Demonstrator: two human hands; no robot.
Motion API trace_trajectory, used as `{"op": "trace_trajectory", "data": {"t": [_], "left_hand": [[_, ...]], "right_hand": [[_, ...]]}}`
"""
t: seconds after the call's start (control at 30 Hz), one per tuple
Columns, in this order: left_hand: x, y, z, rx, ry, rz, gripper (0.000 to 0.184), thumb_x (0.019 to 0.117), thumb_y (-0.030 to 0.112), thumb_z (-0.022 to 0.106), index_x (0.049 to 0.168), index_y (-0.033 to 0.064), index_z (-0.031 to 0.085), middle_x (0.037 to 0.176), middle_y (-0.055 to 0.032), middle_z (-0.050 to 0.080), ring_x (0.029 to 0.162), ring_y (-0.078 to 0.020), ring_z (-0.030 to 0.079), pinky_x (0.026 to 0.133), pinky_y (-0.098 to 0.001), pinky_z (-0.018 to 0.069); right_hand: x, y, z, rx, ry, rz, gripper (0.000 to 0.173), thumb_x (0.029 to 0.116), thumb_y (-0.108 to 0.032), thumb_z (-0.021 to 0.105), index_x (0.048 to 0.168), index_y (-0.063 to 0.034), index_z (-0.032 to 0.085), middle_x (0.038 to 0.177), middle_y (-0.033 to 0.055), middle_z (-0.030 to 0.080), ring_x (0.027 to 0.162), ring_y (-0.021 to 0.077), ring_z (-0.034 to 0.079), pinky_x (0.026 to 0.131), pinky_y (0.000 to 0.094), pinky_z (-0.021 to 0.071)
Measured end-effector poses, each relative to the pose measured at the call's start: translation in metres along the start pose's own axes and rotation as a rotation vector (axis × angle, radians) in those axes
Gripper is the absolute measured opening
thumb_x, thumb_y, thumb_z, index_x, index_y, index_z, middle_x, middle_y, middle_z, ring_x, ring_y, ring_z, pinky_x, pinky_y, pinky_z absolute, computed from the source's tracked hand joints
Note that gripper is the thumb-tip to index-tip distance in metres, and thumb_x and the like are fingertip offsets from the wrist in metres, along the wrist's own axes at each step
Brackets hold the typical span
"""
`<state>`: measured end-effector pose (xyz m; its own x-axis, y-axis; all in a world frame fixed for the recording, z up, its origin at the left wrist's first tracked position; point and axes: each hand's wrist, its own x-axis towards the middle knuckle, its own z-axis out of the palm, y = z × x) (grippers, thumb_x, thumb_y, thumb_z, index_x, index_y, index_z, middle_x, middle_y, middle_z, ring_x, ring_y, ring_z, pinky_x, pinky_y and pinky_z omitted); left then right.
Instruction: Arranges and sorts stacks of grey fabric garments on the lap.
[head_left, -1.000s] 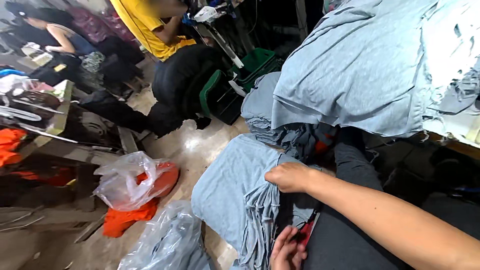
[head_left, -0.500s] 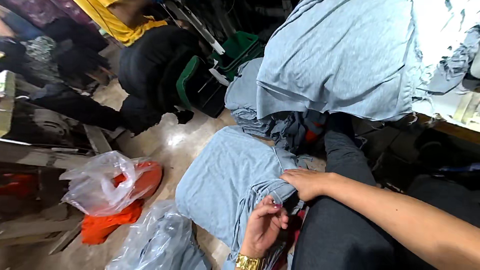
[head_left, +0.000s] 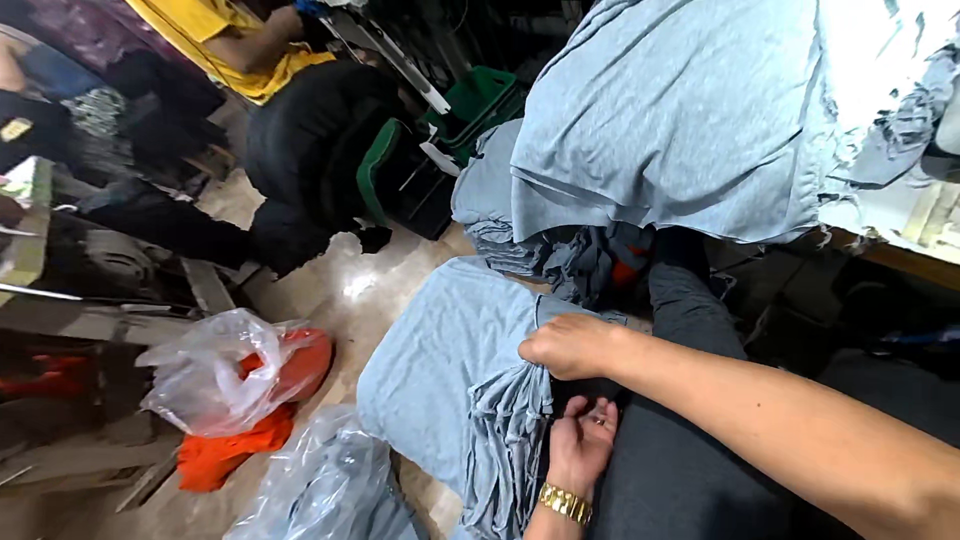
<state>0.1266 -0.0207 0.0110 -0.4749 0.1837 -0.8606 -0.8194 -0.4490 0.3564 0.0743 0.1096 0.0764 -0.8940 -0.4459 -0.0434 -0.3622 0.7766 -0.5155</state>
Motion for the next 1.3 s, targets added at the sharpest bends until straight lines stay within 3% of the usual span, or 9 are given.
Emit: {"op": "trace_trajectory", "data": {"t": [0.17, 0.3, 0.37, 0.53, 0.77, 0.93, 1.1, 1.2, 1.3], "left_hand": [[-0.025, 0.030, -0.012, 0.524, -0.298, 0.078, 0.029, 0.0942, -0.009, 0.041, 0.121, -0.0036, 0.050, 0.088, -0.0169, 0.071, 0.068, -0.0244, 0.073, 0.057, -0.0346, 0.0621], [-0.027, 0.063, -0.023, 0.343, -0.446, 0.088, 0.020, 0.0848, -0.003, 0.041, 0.086, 0.0069, 0.058, 0.068, -0.0044, 0.064, 0.050, -0.0088, 0.061, 0.046, -0.0218, 0.0542], [-0.026, 0.065, -0.023, 0.290, -0.505, 0.097, 0.017, 0.0827, -0.001, 0.045, 0.085, 0.0075, 0.059, 0.070, -0.0044, 0.064, 0.050, -0.0088, 0.061, 0.047, -0.0223, 0.0546], [-0.056, 0.021, -0.045, 0.210, -0.310, 0.369, 0.051, 0.0883, -0.010, 0.039, 0.137, 0.0030, 0.049, 0.116, -0.0095, 0.070, 0.068, -0.0129, 0.071, 0.055, -0.0257, 0.0592], [0.010, -0.006, 0.003, -0.064, 0.017, 0.045, 0.020, 0.1063, 0.013, 0.036, 0.093, 0.0064, 0.049, 0.076, -0.0101, 0.062, 0.066, -0.0226, 0.066, 0.066, -0.0369, 0.0609], [-0.004, 0.015, 0.008, 0.434, -0.156, -0.007, 0.013, 0.0978, -0.004, 0.042, 0.097, -0.0013, 0.054, 0.078, -0.0128, 0.068, 0.063, -0.0201, 0.070, 0.056, -0.0311, 0.0604], [-0.009, 0.061, -0.027, 0.174, -0.536, -0.032, 0.012, 0.0770, 0.002, 0.057, 0.076, 0.0088, 0.067, 0.070, -0.0023, 0.066, 0.050, -0.0062, 0.060, 0.046, -0.0197, 0.0513], [-0.023, 0.049, -0.025, 0.065, -0.522, 0.055, 0.024, 0.0760, -0.005, 0.057, 0.096, 0.0065, 0.066, 0.086, -0.0066, 0.070, 0.057, -0.0126, 0.066, 0.049, -0.0253, 0.0571], [-0.043, 0.014, -0.031, 0.183, -0.317, 0.257, 0.056, 0.0860, -0.014, 0.038, 0.139, 0.0036, 0.040, 0.121, -0.0114, 0.070, 0.066, -0.0122, 0.070, 0.050, -0.0230, 0.0564]], "right_hand": [[-0.028, 0.038, 0.034, 0.036, 0.039, -0.024, 0.022, 0.0880, 0.007, 0.067, 0.110, 0.0015, 0.069, 0.105, 0.0210, 0.071, 0.102, 0.0395, 0.069, 0.088, 0.0575, 0.0541], [-0.040, 0.030, 0.059, 0.215, -0.107, 0.229, 0.067, 0.0770, 0.004, 0.078, 0.140, -0.0011, 0.055, 0.142, 0.0219, 0.057, 0.138, 0.0405, 0.049, 0.112, 0.0648, 0.0369], [-0.035, 0.027, 0.060, 0.202, -0.052, 0.279, 0.059, 0.0815, 0.003, 0.075, 0.138, -0.0035, 0.058, 0.140, 0.0193, 0.059, 0.137, 0.0387, 0.050, 0.114, 0.0668, 0.0336], [-0.002, 0.026, 0.031, 0.089, 0.060, 0.074, 0.021, 0.0952, 0.001, 0.060, 0.114, 0.0015, 0.067, 0.106, 0.0216, 0.071, 0.103, 0.0401, 0.069, 0.086, 0.0583, 0.0533], [0.002, 0.008, 0.010, 0.020, 0.014, 0.003, 0.014, 0.0986, -0.002, 0.058, 0.109, 0.0014, 0.067, 0.100, 0.0204, 0.070, 0.098, 0.0386, 0.069, 0.082, 0.0550, 0.0536], [-0.022, 0.037, 0.028, 0.024, 0.036, -0.034, 0.020, 0.0904, 0.005, 0.065, 0.109, 0.0005, 0.069, 0.104, 0.0194, 0.071, 0.103, 0.0384, 0.069, 0.090, 0.0567, 0.0534], [-0.036, 0.028, 0.049, 0.207, -0.117, 0.272, 0.077, 0.0750, 0.004, 0.080, 0.146, -0.0066, 0.053, 0.147, 0.0185, 0.054, 0.144, 0.0406, 0.042, 0.113, 0.0739, 0.0278], [-0.024, 0.035, 0.048, 0.114, -0.050, 0.214, 0.048, 0.0844, 0.000, 0.073, 0.131, -0.0049, 0.062, 0.129, 0.0167, 0.066, 0.129, 0.0383, 0.057, 0.110, 0.0660, 0.0361], [-0.009, 0.040, 0.033, 0.044, -0.004, 0.075, 0.022, 0.0918, 0.002, 0.064, 0.114, 0.0014, 0.066, 0.107, 0.0210, 0.071, 0.106, 0.0395, 0.067, 0.093, 0.0576, 0.0503]]}}
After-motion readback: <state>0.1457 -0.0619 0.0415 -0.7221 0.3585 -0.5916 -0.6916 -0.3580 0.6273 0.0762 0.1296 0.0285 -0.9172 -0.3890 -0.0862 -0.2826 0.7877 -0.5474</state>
